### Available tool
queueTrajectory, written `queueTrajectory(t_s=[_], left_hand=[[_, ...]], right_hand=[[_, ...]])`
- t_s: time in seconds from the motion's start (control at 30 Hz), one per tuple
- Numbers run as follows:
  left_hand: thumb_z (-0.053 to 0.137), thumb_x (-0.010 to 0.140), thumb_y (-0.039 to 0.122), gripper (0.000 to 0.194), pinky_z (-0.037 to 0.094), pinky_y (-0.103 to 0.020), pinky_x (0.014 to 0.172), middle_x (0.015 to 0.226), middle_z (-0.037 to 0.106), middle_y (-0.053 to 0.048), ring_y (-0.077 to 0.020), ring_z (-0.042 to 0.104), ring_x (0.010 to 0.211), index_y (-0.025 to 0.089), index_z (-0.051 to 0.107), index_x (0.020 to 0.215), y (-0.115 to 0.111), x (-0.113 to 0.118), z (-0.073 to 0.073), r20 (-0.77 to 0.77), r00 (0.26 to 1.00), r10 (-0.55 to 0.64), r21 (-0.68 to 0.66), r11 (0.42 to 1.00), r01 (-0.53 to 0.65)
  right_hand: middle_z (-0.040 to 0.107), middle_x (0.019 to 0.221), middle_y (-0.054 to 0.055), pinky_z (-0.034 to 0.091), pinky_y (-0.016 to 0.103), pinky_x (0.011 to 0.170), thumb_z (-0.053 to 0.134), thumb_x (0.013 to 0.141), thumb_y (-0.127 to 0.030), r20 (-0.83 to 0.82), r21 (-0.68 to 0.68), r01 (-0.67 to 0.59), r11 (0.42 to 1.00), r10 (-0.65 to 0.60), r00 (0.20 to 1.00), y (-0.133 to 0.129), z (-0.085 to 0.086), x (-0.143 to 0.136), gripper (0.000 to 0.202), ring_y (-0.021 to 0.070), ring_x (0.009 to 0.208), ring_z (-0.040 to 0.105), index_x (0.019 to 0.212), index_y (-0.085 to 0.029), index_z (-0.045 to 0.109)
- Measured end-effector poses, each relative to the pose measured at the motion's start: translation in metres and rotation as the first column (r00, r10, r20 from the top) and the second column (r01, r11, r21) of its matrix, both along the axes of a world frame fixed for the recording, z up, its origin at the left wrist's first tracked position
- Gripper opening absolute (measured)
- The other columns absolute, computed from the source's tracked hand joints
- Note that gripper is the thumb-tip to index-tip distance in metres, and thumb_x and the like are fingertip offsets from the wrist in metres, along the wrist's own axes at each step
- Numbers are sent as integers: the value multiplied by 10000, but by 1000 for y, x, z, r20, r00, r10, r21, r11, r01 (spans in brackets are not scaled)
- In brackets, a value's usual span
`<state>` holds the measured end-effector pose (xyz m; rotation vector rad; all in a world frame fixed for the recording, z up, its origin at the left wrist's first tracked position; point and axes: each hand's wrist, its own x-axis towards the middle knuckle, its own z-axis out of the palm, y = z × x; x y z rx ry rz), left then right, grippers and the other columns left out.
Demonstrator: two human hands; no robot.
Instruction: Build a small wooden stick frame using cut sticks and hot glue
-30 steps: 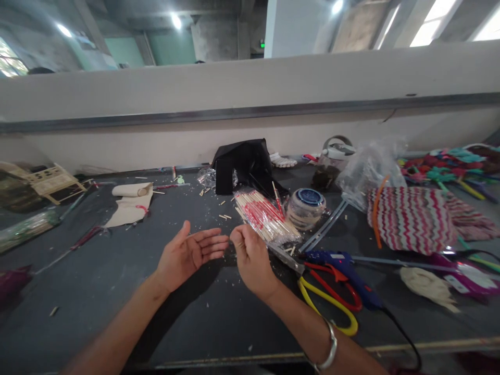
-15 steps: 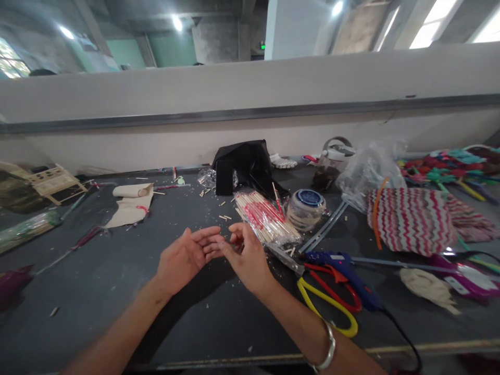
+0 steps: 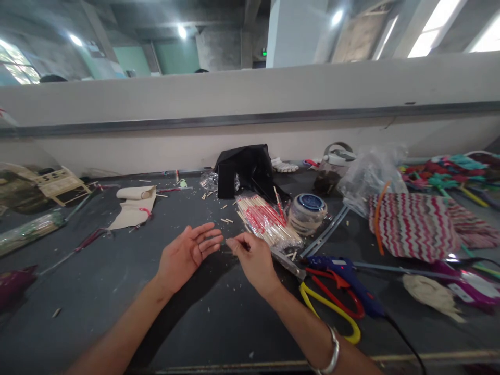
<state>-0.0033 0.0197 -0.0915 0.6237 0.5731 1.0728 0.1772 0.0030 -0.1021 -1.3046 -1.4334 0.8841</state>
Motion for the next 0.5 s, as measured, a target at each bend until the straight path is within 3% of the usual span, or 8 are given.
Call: queueTrajectory(t_s=[0.2,0.33,0.5], left_hand=[[521,906,334,322,483,-382,907,975,700,-146,-255,663,950,68,663,1021,2,-2,-7,21,999,44,4,999,-44],[654,811,189,97,484,-246,664,710,631,-31,-125,607,653,119,621,753,5,-1,-10,47,992,116,56,991,-119],[586,878,282,387,356,-213,476,508,333,76,-59,334,420,179,388,562,3,-4,9,135,972,191,-1,981,-193]], right_hand=[[478,543,-62,358,200,375,513,894,-429,-148,43,2,999,5,989,-4,2,-1,286,75,391,434,776,-187,607],[577,681,-31,456,227,455,527,893,-384,-197,111,12,994,10,980,-4,2,0,215,89,466,533,927,-196,624],[647,786,-5,492,250,565,624,835,-330,-187,154,12,988,18,982,-6,5,-1,137,95,541,585,886,-207,656]])
